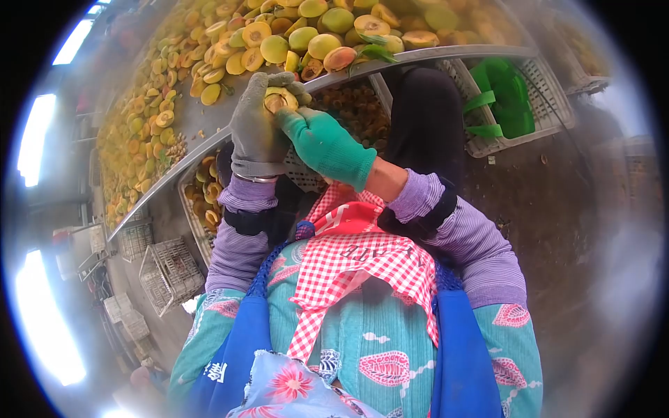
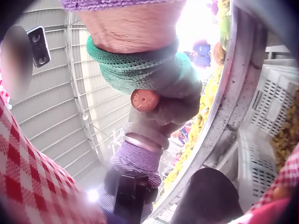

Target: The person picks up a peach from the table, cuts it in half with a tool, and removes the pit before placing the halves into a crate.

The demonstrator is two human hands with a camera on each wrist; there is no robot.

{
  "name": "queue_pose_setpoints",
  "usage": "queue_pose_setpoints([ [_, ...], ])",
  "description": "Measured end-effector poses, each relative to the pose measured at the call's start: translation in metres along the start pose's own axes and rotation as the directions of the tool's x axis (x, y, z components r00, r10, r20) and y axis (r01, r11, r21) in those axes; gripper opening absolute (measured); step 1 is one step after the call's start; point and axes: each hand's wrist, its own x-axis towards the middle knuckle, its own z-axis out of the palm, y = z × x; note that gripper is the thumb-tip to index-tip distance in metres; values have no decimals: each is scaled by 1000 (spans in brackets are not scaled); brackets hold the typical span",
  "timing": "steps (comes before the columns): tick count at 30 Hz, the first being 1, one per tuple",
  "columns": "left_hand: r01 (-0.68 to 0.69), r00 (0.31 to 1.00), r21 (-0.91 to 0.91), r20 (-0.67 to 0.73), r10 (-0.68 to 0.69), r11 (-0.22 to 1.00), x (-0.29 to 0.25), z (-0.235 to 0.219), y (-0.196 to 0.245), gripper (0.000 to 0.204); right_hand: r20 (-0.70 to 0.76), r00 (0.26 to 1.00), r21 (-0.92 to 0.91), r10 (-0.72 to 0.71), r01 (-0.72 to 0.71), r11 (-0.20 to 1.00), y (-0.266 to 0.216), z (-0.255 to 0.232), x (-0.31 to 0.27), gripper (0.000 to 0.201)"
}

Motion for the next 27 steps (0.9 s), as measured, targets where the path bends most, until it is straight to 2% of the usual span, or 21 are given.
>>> queue_pose_setpoints([
  [3, -80, 997, 83, 24, 78, 993, -1, 1, 0, 42, 29, 953, 70, 302, -303, 950, -26, -1, -9, 47],
  [5, -72, 997, 52, -20, 73, 996, -1, 4, 3, 41, -51, 998, 76, 42, -38, 996, 3, 8, -1, 46],
  [6, -69, 997, 36, -43, 70, 997, -1, 6, 5, 40, -90, 992, 70, -91, 97, 993, 18, 10, 2, 45],
  [8, -151, 987, 148, -28, 157, 977, -6, 8, 8, 39, -84, 996, -5, -27, 27, 1000, 6, 14, -4, 43],
  [10, -133, 990, 200, -10, 138, 971, -7, 9, 14, 38, -29, 996, -20, 79, -79, 997, -9, 12, -7, 38],
  [12, -17, 1000, 191, -5, 18, 982, -5, 7, 21, 37, 91, 970, 10, 226, -228, 974, -17, 6, -8, 30],
  [14, 32, 998, 262, 35, -43, 964, 3, 4, 24, 37, 37, 995, -59, -97, 99, 993, 12, 12, -4, 31],
  [15, 53, 996, 299, 54, -72, 953, 8, 3, 26, 37, 21, 965, -98, -261, 262, 960, 27, 13, -2, 31],
  [16, 54, 992, 357, 88, -91, 932, 11, 3, 27, 37, -1, 1000, 67, -21, 21, 998, 12, 17, -4, 33],
  [17, 53, 987, 415, 118, -111, 908, 13, 3, 29, 37, 17, 975, 231, 223, -221, 948, -16, 23, -11, 35],
  [18, 50, 980, 473, 148, -135, 880, 16, 3, 31, 37, 73, 892, 380, 446, -439, 814, -34, 25, -15, 37],
  [21, -106, 914, 659, 359, -188, 745, 30, 3, 48, 40, 258, 876, 475, 407, -482, 736, -41, 22, -17, 42],
  [24, -172, 821, 781, 450, -351, 600, 40, 9, 67, 42, 375, 859, 660, 347, -511, 550, -36, 24, -14, 48],
  [26, 30, 846, 476, 457, -277, 879, 38, 6, 54, 44, 377, 857, 676, 352, -515, 528, -42, 24, -11, 47],
  [27, 126, 857, 283, 451, -248, 951, 35, 6, 43, 46, 376, 858, 689, 351, -512, 513, -43, 24, -10, 46],
])
